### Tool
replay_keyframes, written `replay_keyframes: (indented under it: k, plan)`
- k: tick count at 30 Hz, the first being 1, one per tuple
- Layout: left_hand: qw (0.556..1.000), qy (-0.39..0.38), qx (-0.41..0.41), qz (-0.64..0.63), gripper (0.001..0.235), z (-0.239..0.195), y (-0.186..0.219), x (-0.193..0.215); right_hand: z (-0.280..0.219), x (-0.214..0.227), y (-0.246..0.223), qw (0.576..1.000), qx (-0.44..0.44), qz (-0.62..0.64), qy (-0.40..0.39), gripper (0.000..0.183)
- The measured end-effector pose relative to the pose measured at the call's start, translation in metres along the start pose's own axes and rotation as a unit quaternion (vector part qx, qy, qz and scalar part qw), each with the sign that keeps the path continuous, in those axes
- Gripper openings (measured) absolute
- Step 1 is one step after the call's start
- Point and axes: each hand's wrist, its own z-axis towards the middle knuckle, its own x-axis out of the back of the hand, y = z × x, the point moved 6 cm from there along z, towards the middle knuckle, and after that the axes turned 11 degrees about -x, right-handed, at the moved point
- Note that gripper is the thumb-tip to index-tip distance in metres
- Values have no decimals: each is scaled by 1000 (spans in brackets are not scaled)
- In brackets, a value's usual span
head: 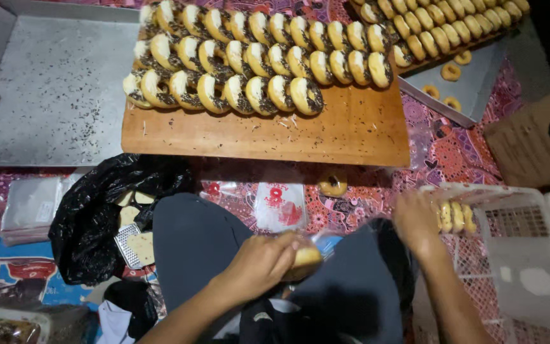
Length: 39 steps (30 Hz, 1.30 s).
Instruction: The person sits on the floor and repeatedly picks up doughnuts from a wooden board, places them into small plastic bags, and then puts the packaged doughnuts into a white plastic crate. The process is repeated for multiple doughnuts.
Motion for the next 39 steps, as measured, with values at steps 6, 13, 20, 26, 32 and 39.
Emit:
replay_keyframes:
  k: [6, 13, 20, 26, 32, 39]
  plan:
    - [917, -71, -393, -8, 53, 16, 11, -28, -51, -97, -36, 914, 126, 325, -206, 65]
    - [805, 341, -45, -484, 30, 6, -79, -31, -11, -120, -73, 855, -14, 506, 110, 34]
    - [808, 589, -10, -4, 15, -79, -154, 37, 90, -220, -95, 714, -132, 684, -69, 19]
    - [800, 538, 259, -67, 24, -129, -246, -31, 60, -314, -143, 736, -185, 640, -119, 18]
    - [806, 415, 225, -357, 34, -90, -268, -48, 68, -349, -106, 515, -258, 781, -240, 29]
    - [961, 257, 40, -93, 69, 32, -221, -44, 59, -287, 188, 702, -396, 574, 147, 37]
